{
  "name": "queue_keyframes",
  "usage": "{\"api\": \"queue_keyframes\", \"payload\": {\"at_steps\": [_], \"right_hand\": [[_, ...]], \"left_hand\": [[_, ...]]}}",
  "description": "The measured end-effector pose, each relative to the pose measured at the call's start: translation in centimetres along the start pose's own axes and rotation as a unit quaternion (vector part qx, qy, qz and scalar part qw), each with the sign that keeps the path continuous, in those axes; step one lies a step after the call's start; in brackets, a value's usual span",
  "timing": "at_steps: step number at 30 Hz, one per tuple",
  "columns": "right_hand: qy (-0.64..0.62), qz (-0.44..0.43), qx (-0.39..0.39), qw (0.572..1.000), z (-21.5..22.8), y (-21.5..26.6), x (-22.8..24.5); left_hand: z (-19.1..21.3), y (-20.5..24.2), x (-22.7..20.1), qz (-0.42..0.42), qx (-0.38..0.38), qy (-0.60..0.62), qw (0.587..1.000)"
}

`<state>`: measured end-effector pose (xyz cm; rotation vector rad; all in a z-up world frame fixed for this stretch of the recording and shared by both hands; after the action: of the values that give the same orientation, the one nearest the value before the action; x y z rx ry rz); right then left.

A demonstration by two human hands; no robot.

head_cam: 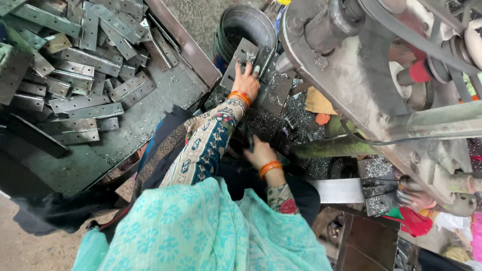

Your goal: The person operates a drill press to drill holes into rectangular metal brackets. They pick up each bracket from a pile, position it under the drill, activate the machine, and then place the finished piece aside.

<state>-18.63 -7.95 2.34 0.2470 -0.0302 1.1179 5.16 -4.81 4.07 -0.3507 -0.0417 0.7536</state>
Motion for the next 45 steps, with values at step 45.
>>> {"api": "queue_keyframes", "payload": {"at_steps": [45], "right_hand": [[-0.2, 0.035, -0.165, 0.965, 5.4, -3.3, -3.3]], "left_hand": [[5.6, 13.8, 1.5, 0.147, -0.304, 0.276, 0.9]]}}
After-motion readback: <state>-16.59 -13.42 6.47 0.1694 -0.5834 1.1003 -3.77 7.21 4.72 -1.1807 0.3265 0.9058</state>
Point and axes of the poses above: each hand's wrist, its own y-axis away from the middle knuckle, its own z-axis out of the back of the hand, x = y × z, the point moved 3 cm from there along -y, towards the middle knuckle, and after that the axes turned 11 degrees about -x, right-handed, at the moved point
